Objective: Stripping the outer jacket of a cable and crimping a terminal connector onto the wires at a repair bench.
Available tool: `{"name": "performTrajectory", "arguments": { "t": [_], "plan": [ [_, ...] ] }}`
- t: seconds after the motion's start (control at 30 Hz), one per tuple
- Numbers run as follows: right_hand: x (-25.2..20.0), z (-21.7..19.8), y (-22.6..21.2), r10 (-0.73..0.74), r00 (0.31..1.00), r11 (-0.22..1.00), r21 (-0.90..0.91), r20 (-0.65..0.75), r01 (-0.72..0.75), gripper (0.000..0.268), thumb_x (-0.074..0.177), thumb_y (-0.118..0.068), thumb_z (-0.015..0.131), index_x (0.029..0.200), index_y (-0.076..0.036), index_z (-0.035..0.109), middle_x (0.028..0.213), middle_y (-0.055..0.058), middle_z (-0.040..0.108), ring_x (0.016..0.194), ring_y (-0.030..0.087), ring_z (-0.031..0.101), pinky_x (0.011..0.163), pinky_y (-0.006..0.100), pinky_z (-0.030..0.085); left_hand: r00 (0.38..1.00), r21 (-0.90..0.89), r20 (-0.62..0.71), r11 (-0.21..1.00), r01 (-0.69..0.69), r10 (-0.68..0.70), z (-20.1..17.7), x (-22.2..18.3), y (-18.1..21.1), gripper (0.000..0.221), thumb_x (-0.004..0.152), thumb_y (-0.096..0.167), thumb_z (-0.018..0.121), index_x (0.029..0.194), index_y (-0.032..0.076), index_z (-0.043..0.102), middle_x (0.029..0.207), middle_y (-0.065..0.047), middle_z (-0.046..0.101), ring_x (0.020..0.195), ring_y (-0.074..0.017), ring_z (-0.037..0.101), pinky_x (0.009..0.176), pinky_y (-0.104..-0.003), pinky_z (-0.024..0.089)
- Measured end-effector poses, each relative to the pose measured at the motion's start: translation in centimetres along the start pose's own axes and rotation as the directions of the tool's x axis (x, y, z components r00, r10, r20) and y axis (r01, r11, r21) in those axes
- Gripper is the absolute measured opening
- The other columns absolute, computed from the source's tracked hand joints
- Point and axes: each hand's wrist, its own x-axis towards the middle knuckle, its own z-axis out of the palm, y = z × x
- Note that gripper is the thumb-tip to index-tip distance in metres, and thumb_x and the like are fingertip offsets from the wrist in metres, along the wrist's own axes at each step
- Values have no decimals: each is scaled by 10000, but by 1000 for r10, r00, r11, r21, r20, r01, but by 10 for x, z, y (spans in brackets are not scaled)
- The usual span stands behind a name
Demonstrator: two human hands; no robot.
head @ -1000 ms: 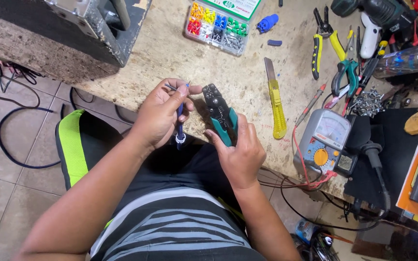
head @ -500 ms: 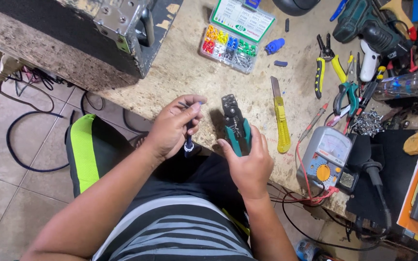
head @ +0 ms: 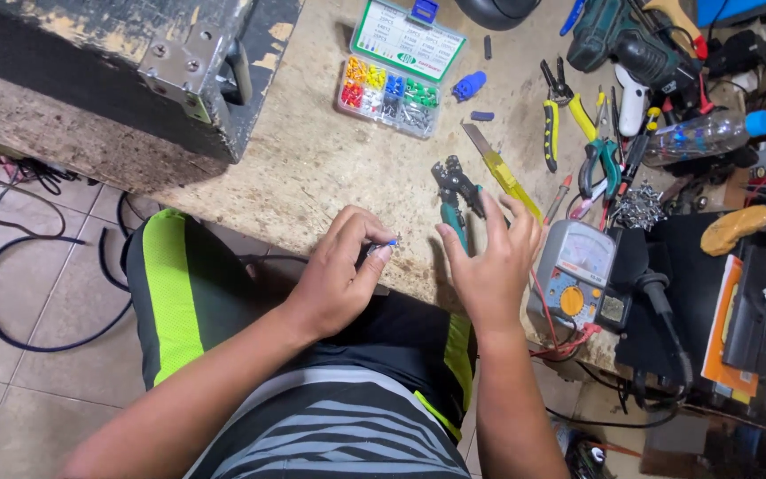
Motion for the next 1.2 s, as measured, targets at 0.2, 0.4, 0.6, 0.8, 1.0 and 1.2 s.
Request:
{"name": "performTrajectory", "arguments": {
  "t": [0.2, 0.4, 0.6, 0.8, 1.0, 1.2],
  "plan": [
    [-7, -18, -35, -32, 942, 635, 735, 333, -238, 146, 827, -47, 849, 964, -78, 805, 892, 47, 774, 886, 201, 762, 889, 323, 577, 994, 24, 101, 999, -32, 30, 8, -5, -7, 105, 983, 79, 657, 1082, 46, 648, 940, -90, 534, 954, -358, 637, 860, -409, 554],
    [-18, -12, -33, 65, 924, 538, 767, 376, -350, 115, 855, 22, 804, 966, 4, 780, 864, 109, 751, 832, 152, 710, 824, 314, 591, 1000, 5, 25, 1000, 0, 0, 5, -3, -8, 219, 841, 70, 813, 1022, 97, 691, 835, -77, 659, 824, -305, 722, 708, -380, 603],
    [-18, -11, -30, 27, 958, 662, 713, 285, -231, 69, 852, -49, 825, 910, -54, 788, 845, 70, 756, 812, 181, 727, 816, 323, 577, 998, -38, 59, 999, 18, -16, 9, -1, -6, 219, 817, 82, 828, 1008, 114, 725, 794, -65, 716, 787, -275, 746, 678, -360, 612],
    [-14, -26, -32, 53, 946, 636, 719, 321, -279, 46, 868, -28, 799, 909, -49, 805, 818, 80, 753, 818, 185, 725, 815, 344, 577, 983, -84, 148, 989, 119, -105, -1, 4, 4, 153, 840, 111, 813, 989, 87, 785, 861, -142, 765, 840, -333, 764, 724, -402, 601],
    [-18, -20, -34, 46, 936, 639, 709, 349, -296, 30, 897, -47, 778, 923, -53, 791, 846, 82, 753, 845, 182, 712, 832, 356, 567, 976, -64, 170, 987, 149, -136, -2, 2, -3, 139, 847, 108, 809, 985, 90, 806, 891, -136, 785, 878, -317, 768, 768, -389, 597],
    [-21, -14, -31, 127, 913, 618, 689, 387, -378, 36, 911, -72, 772, 944, -64, 785, 840, 66, 754, 836, 152, 698, 830, 339, 560, 962, -90, 119, 963, 255, -244, 2, 5, 2, 128, 844, 99, 809, 971, 95, 811, 803, -115, 777, 769, -219, 760, 702, -336, 590]
  ]
}}
